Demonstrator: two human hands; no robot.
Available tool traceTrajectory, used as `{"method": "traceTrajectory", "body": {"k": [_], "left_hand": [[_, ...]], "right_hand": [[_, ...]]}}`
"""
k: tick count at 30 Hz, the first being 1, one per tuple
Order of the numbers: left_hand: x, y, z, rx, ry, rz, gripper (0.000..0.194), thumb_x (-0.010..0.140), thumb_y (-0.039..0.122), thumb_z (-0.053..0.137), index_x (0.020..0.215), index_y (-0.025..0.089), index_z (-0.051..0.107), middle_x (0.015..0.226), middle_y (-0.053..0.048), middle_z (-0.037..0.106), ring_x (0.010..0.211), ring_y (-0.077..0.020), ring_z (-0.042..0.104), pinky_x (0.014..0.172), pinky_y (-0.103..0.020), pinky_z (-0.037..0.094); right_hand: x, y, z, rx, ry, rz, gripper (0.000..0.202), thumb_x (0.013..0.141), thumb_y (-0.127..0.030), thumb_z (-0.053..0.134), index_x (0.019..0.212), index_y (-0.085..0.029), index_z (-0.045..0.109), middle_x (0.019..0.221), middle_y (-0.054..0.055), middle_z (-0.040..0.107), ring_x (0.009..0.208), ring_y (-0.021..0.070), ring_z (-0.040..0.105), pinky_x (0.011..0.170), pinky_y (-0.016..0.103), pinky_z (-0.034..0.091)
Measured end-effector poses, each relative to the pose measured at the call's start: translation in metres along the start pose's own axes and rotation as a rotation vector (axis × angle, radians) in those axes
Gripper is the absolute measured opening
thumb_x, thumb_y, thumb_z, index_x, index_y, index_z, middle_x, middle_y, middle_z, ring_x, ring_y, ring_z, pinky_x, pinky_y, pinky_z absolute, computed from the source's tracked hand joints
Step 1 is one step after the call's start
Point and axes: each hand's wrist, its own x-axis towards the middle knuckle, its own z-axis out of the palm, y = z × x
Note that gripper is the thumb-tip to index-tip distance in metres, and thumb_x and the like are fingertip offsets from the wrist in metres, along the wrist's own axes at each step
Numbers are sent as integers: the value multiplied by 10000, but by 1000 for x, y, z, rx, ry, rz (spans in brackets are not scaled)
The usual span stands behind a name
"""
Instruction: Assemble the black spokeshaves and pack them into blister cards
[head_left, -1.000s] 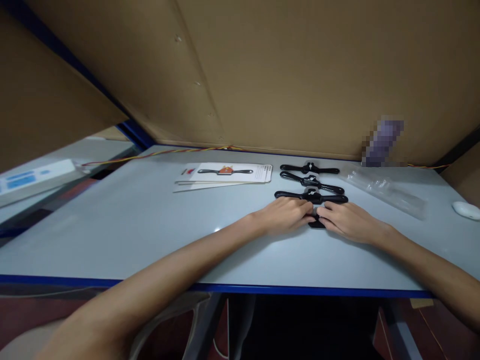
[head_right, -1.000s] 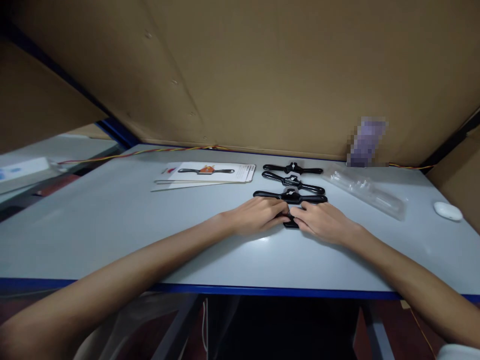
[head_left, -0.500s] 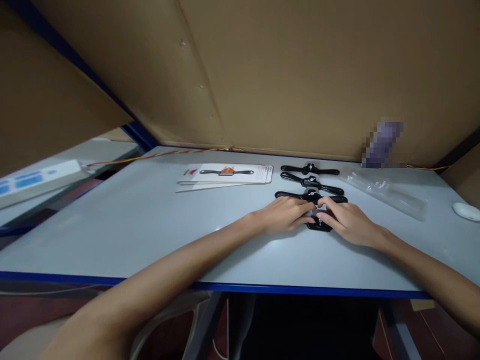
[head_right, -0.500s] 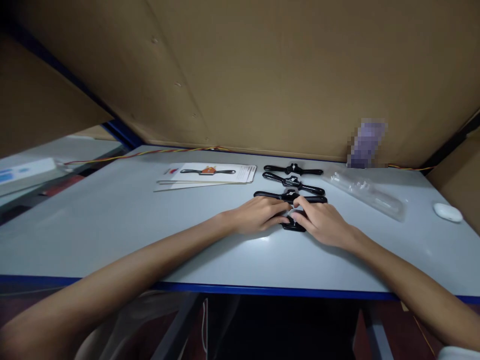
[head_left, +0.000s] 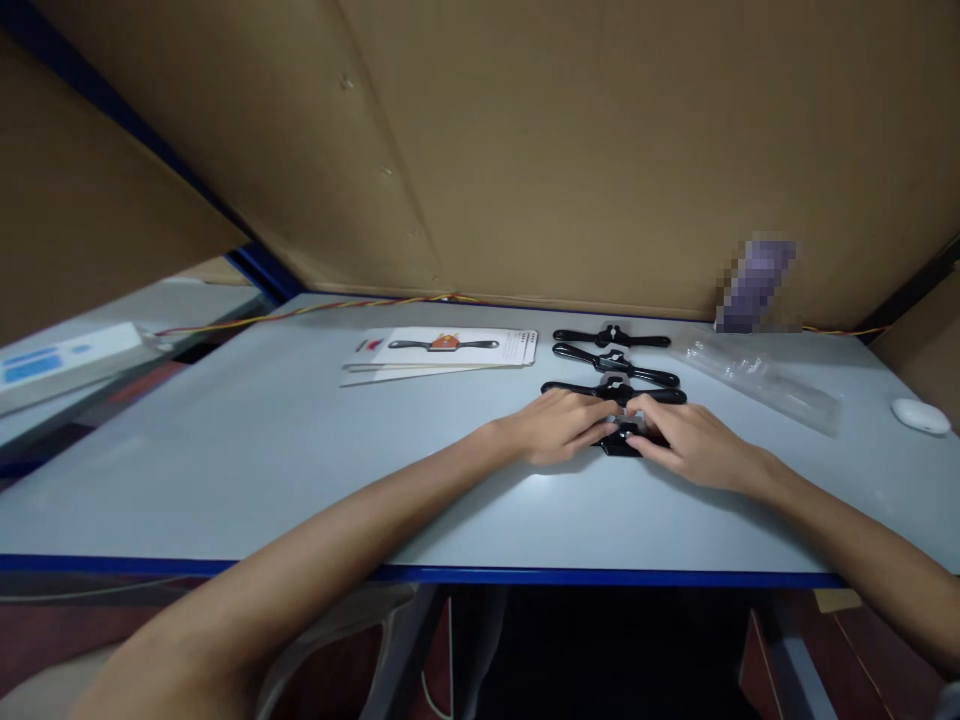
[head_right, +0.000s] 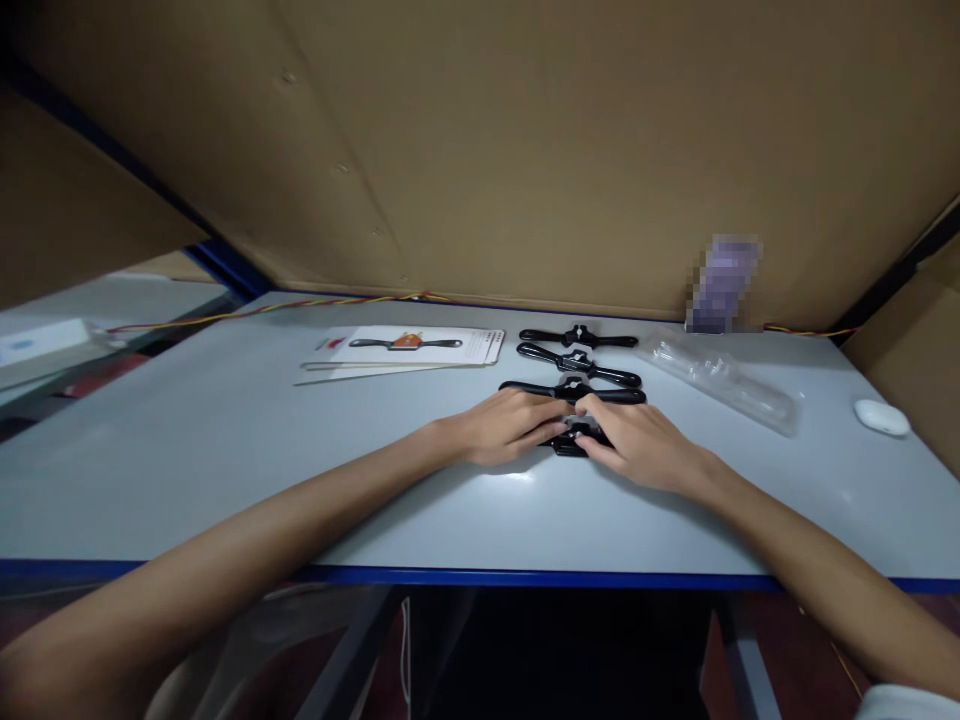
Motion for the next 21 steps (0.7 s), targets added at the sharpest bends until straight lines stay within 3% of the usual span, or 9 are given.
{"method": "traceTrajectory", "body": {"k": [2,5,9,11,15,21], "left_hand": [[0,1,1,15,-2,-12,390,1130,347,299,1253,184,631,1049,-94,774,817,-231,715,688,-337,482],[1,1,2,41,0,-26,377,1105,296,318,1272,184,637,1032,-93,786,809,-234,721,670,-334,469],[2,1,1,39,21,-24,391,1098,289,312,1270,193,649,1024,-88,794,802,-235,726,656,-338,463],[2,2,0,35,28,-19,405,1101,301,305,1290,185,645,983,-89,786,770,-237,713,645,-344,463],[1,2,0,33,35,-5,419,1104,309,286,1267,179,649,945,-93,770,751,-238,696,642,-353,469],[0,3,1,67,27,-22,425,1108,314,270,1211,175,659,921,-89,767,741,-234,691,627,-347,450]], "right_hand": [[3,1,2,-11,-6,-10,286,1089,-456,439,1247,-248,556,932,52,746,805,251,681,736,352,421],[12,-4,6,-67,7,122,316,1095,-514,446,1229,-250,556,918,55,757,829,283,699,716,354,395],[16,-12,6,-59,-13,219,406,987,-607,614,1176,-252,558,891,41,738,791,279,677,670,342,354],[14,-11,3,-5,-35,180,430,952,-591,663,1187,-246,557,893,38,728,783,265,660,676,342,365],[10,-3,-3,123,-68,49,340,1019,-515,585,1224,-244,561,847,13,701,763,234,628,717,347,401],[7,-1,-3,92,-50,34,312,1071,-476,486,1256,-231,540,864,22,701,755,227,609,730,359,377]]}}
